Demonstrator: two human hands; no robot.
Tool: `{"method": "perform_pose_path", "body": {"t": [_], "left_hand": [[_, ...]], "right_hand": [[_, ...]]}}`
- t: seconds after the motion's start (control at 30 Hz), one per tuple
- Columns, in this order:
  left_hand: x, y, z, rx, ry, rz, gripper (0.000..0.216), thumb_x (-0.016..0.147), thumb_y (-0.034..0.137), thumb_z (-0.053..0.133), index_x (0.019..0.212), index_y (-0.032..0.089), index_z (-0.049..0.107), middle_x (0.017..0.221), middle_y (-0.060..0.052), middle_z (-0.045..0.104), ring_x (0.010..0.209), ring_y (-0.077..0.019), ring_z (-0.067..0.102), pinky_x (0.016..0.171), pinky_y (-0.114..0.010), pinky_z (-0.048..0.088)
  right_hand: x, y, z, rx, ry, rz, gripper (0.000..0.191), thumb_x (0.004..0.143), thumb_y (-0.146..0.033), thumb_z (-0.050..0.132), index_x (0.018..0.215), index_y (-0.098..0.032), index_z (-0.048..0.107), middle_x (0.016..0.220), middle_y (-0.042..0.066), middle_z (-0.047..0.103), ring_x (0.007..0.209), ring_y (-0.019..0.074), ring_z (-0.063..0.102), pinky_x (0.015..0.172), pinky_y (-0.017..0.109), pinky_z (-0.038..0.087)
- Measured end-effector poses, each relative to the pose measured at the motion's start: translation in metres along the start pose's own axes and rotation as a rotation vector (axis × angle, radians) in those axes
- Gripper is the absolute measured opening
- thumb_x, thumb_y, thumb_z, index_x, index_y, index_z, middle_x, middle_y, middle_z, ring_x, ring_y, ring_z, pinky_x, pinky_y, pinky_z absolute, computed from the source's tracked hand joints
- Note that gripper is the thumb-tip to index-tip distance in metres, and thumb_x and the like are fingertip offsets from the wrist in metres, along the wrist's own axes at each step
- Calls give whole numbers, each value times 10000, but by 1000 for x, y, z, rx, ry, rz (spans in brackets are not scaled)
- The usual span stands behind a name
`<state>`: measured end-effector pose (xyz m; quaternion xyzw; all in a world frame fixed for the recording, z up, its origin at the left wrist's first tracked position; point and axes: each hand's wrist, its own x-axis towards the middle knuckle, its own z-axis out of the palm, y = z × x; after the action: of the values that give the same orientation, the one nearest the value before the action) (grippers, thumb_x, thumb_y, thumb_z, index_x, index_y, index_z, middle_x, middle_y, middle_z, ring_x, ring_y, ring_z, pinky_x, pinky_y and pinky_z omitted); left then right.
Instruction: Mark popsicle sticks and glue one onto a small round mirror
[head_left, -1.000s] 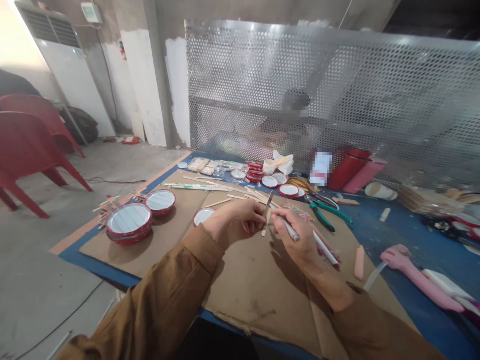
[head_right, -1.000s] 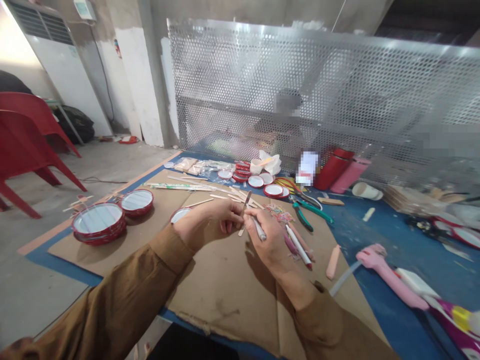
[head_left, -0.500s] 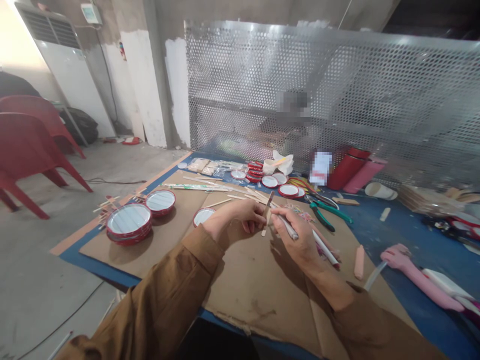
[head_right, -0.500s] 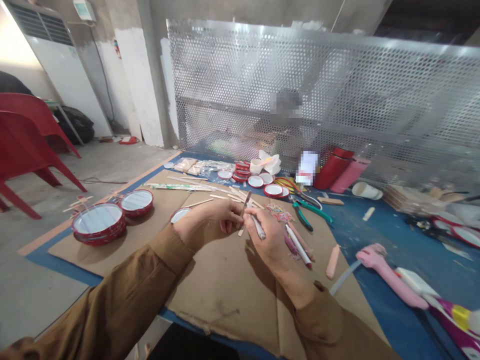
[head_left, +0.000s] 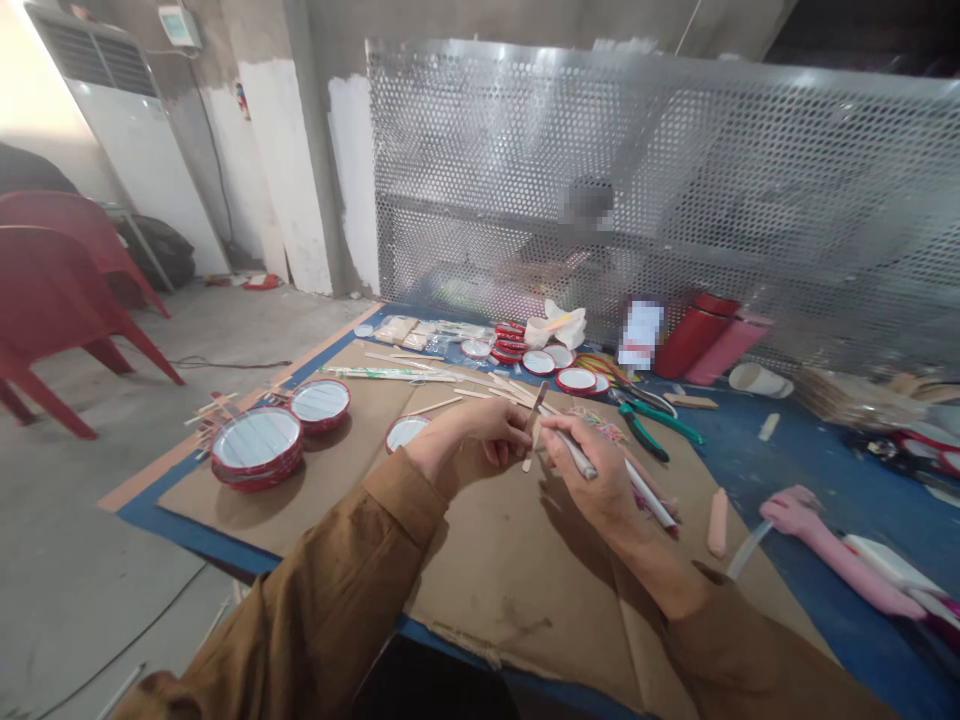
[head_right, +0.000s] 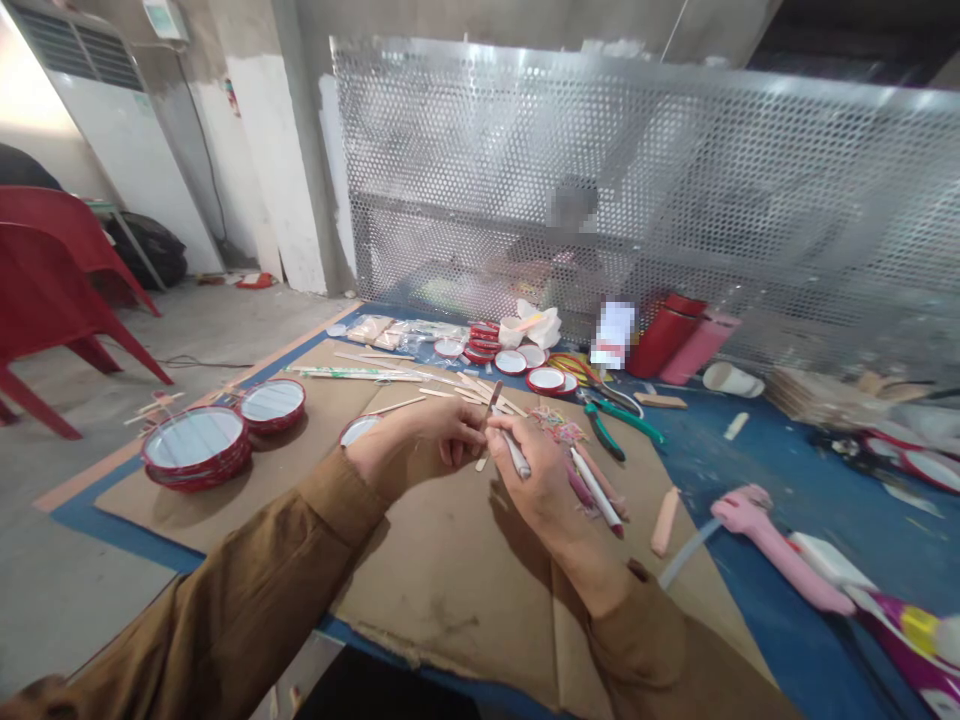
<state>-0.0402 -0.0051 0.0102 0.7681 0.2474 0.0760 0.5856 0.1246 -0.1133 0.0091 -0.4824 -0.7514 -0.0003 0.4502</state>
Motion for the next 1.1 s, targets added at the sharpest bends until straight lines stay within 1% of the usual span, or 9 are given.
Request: {"method": "perform_pose_path", "body": {"t": [0.2, 0.3, 0.4, 0.67, 0.77, 0.9, 1.1], "left_hand": [[-5, 4, 1, -26, 4, -12, 173, 757, 297, 669, 747, 137, 603, 597, 3, 577, 559, -106, 562, 575, -218, 470], [-5, 5, 2, -34, 22, -2, 200, 754, 321, 685, 777, 135, 616, 607, 8, 576, 565, -101, 558, 575, -209, 463], [-4, 4, 1, -25, 13, -15, 227, 748, 337, 699, 810, 133, 622, 615, 10, 579, 560, -104, 561, 572, -214, 465], [1, 1, -1, -6, -9, 1, 176, 785, 299, 642, 820, 131, 604, 619, 8, 577, 547, -114, 569, 547, -224, 475], [2, -1, -1, 3, -10, 1, 187, 782, 306, 646, 826, 129, 605, 621, 0, 584, 547, -123, 577, 544, -234, 481], [4, -3, -3, 14, -21, -1, 204, 782, 323, 650, 838, 130, 610, 625, -4, 588, 552, -128, 584, 551, -242, 491], [3, -2, -3, 31, -16, -15, 184, 793, 310, 634, 842, 135, 608, 622, 3, 581, 559, -121, 586, 568, -239, 501]], "right_hand": [[0, 0, 0, -9, 9, -3, 141, 951, -285, 527, 990, -213, 642, 892, 56, 731, 824, 220, 695, 753, 350, 537], [-1, 2, 1, 7, -11, -9, 143, 954, -287, 530, 999, -219, 647, 910, 49, 728, 818, 213, 695, 750, 344, 539], [-1, 3, 2, 19, -20, -7, 147, 956, -291, 526, 1003, -221, 647, 926, 47, 727, 806, 208, 695, 740, 338, 540], [-1, 3, 1, 16, -25, 10, 146, 952, -287, 526, 1000, -223, 649, 939, 51, 729, 818, 215, 698, 740, 338, 540], [-1, 2, 0, 15, -27, -7, 144, 951, -290, 530, 991, -223, 650, 918, 47, 730, 802, 211, 695, 742, 336, 540], [-1, 1, 0, 25, -33, 8, 136, 950, -287, 533, 983, -221, 647, 904, 44, 728, 815, 212, 692, 751, 335, 540], [-1, -1, 1, 52, -56, 40, 140, 955, -297, 531, 985, -220, 643, 871, 37, 719, 767, 199, 686, 730, 327, 538]]}}
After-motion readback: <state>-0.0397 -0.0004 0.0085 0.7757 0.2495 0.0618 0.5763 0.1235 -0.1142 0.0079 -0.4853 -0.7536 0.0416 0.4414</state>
